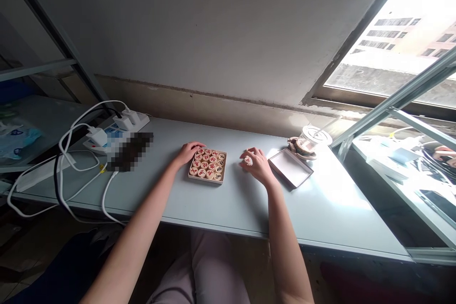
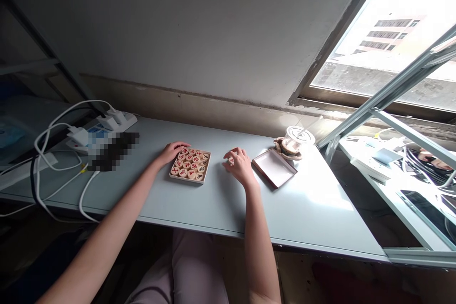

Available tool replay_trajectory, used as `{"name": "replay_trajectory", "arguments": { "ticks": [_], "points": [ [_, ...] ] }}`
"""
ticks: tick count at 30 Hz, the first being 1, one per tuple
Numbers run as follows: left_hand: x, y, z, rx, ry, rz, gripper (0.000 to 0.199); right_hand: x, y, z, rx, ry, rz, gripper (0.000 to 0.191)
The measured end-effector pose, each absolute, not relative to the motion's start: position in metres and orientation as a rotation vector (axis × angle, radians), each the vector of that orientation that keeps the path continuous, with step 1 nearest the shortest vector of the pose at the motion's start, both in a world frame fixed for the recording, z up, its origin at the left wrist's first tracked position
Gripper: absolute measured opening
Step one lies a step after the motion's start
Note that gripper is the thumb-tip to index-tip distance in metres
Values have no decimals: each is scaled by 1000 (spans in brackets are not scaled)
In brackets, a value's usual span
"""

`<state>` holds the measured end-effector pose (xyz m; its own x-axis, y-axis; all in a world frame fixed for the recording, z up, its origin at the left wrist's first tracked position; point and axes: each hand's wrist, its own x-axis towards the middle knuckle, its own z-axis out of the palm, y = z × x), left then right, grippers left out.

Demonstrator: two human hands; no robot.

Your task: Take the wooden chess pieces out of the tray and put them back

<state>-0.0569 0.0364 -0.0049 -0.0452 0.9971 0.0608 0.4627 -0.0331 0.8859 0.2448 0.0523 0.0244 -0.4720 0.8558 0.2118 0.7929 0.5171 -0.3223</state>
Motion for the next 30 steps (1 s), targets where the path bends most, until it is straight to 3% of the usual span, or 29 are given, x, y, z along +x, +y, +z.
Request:
{"name": "replay_trajectory", "arguments": {
  "ticks": [8,15,23,30],
  "points": [
    [-60,36,-1,1596,1534,1041,29,179,36,32,-1075,-2587,120,40],
    [-60,36,-1,1598,1516,1045,28,163,44,37,-1088,-2621,39,24],
    [-60,36,-2,1608,1491,1035,29,165,49,30,-1094,-2543,135,22],
    [-60,35,-3,1612,1481,1004,29,196,66,25,-1496,-2253,30,20]
  ]
}}
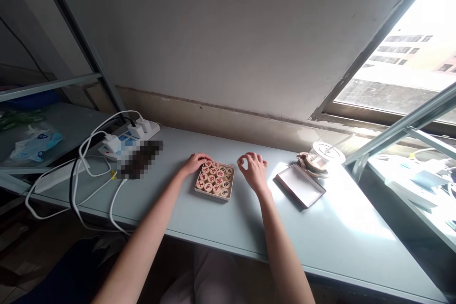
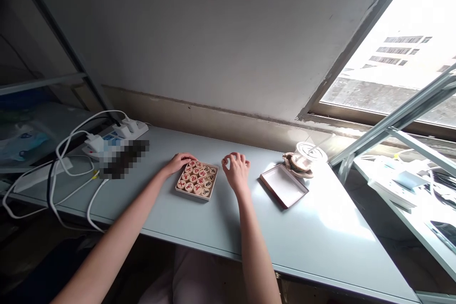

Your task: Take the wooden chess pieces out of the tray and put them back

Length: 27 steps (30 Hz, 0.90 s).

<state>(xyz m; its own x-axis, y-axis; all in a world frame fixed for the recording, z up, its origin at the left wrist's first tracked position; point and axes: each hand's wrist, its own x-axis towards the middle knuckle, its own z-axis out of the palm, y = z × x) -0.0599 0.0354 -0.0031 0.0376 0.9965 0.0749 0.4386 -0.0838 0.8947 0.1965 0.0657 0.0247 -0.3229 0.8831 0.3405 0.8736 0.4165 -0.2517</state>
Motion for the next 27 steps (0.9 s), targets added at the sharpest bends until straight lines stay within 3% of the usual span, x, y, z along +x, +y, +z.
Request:
{"name": "replay_trajectory", "arguments": {
  "ticks": [5,8,13,18,27],
  "points": [
    [-60,34,-2,1602,1487,982,29,208,68,21,-1615,-2157,33,24],
    [-60,34,-1,1617,1484,981,30,194,55,26,-1318,-2311,158,35],
    [-59,35,-1,1649,1485,984,29,172,35,27,-958,-2614,284,30],
    [-59,35,-1,1641,1488,988,29,175,37,28,-1033,-2505,248,18],
    [-59,35,0,1597,1491,979,30,205,55,27,-1462,-2372,77,15]
  ]
}}
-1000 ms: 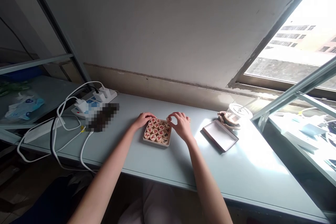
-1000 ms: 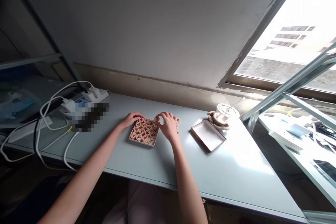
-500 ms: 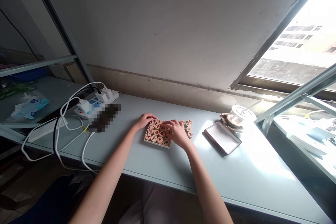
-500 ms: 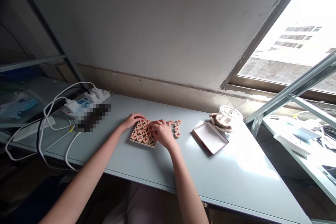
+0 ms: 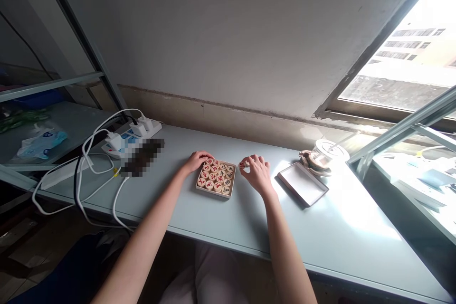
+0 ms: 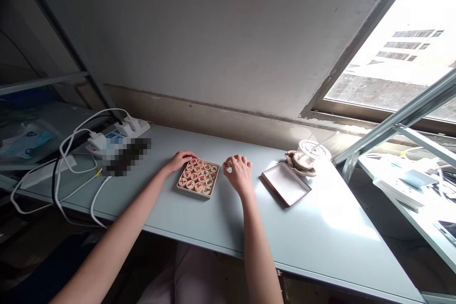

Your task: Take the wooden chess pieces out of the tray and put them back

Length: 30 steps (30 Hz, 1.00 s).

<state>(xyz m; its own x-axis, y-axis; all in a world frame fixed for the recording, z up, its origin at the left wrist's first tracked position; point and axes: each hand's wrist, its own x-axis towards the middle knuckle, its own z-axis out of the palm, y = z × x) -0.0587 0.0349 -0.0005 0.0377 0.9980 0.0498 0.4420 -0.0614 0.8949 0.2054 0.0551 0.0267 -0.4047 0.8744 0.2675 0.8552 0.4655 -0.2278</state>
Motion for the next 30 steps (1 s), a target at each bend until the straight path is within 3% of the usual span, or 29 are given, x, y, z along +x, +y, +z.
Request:
{"name": "replay_trajectory", "arguments": {
  "ticks": [5,9,13,21,26,30],
  "points": [
    [-58,34,1,1591,1490,978,30,209,56,26,-1512,-2356,-20,24],
    [-58,34,1,1614,1487,986,29,194,44,34,-1174,-2463,215,35],
    [-58,34,1,1634,1501,995,29,178,33,34,-940,-2660,445,30],
    [-57,33,3,1646,1510,1000,28,177,28,37,-921,-2645,506,32],
    [-58,33,2,1643,1512,1001,28,175,28,38,-943,-2619,492,17],
    [-58,33,1,1631,1496,996,28,191,37,43,-1065,-2484,443,21]
  ]
}}
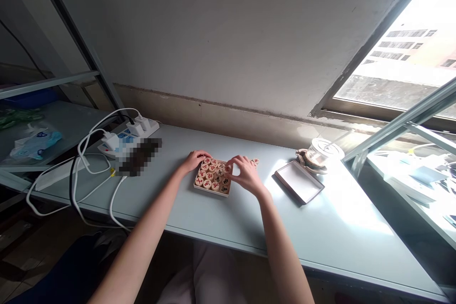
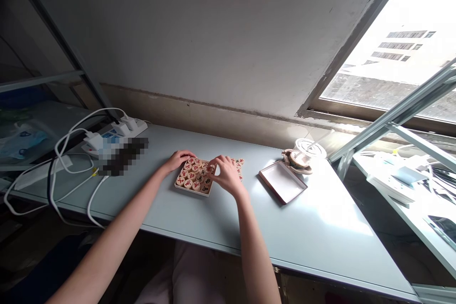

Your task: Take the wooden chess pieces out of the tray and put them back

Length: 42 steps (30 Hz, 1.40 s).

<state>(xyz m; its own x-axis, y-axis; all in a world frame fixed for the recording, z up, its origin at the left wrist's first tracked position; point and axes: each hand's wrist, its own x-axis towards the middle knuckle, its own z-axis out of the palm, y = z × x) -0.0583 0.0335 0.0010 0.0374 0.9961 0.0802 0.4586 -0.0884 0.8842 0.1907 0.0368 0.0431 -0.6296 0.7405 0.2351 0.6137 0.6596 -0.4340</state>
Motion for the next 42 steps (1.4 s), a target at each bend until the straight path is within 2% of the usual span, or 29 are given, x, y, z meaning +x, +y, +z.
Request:
{"name": "replay_trajectory", "arguments": {
  "ticks": [4,8,12,17,32,37,42],
  "points": [
    [-58,33,1,1612,1492,992,29,214,48,41,-1319,-2485,371,15],
    [-58,33,1,1605,1495,991,29,219,50,41,-1464,-2512,306,26],
    [-57,33,3,1618,1487,992,29,201,38,48,-1169,-2523,441,33],
    [-58,34,3,1641,1492,1007,28,174,21,46,-803,-2671,711,24],
    [-59,35,-2,1607,1491,1010,28,181,24,50,-790,-2558,1142,18],
    [-59,33,-2,1578,1484,1013,28,203,39,54,-941,-2370,1100,11],
    [-58,33,-2,1538,1486,999,28,229,57,43,-1185,-2415,879,6]
  ]
}}
